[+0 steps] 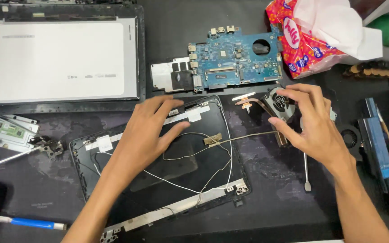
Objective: The person disassembles a laptop by removing the motherboard and then uses a screwdriver to unscrew and detach the antenna cables from the laptop's display bezel.
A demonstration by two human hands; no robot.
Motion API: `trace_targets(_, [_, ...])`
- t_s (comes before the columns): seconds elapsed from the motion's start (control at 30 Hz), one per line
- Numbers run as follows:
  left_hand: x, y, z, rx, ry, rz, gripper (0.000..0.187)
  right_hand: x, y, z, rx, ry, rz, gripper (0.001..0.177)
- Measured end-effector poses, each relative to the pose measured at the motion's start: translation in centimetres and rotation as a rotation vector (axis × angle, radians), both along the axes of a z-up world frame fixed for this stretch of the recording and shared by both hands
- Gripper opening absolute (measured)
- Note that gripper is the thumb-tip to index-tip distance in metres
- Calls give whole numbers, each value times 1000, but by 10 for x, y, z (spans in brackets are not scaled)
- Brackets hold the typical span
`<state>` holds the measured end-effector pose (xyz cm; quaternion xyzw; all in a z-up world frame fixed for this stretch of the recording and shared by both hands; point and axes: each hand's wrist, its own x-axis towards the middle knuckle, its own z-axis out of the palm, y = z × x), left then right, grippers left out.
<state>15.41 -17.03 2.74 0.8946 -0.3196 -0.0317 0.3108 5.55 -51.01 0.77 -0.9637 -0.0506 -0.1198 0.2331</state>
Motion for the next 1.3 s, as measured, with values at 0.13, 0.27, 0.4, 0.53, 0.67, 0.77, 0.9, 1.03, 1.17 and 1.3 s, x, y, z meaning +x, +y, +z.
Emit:
trace_targets(0.13, [-16,28,-13,43,-39,42,42,33,3,3,-128,-32,114,58])
trace_targets(0.27, [-28,32,-34,102,-188,-14,52,66,2,-7,-158,-47,178,54])
trace_targets(0.4, [-32,39,-49,147,-337,-61,61,83,10,-14,-241,-89,223,56])
trace_targets(0.53, [-40,44,-59,156,-293,-13,61,69,25,-6,-228,-181,289,61])
trace_targets(0.67, [-54,51,-63,92,-249,-13,64,50,50,11,-278,-135,322,54])
trace_targets(0.77, [-68,64,-47,104,-236,41,65,50,79,11,-281,-153,429,38])
trace_targets(0.9, [-99,102,-12,123,-161,80,56,37,139,26,-48,157,396,25])
trace_targets(1.03, [-141,182,39,110,-63,258,38,16,220,34,-221,32,601,17])
trace_targets(1.17, [-176,273,44,77,-78,537,21,-21,324,37,-116,87,1035,20])
trace_targets(1.3, [-202,322,59,162,-59,844,28,-55,411,14,-29,43,1238,21])
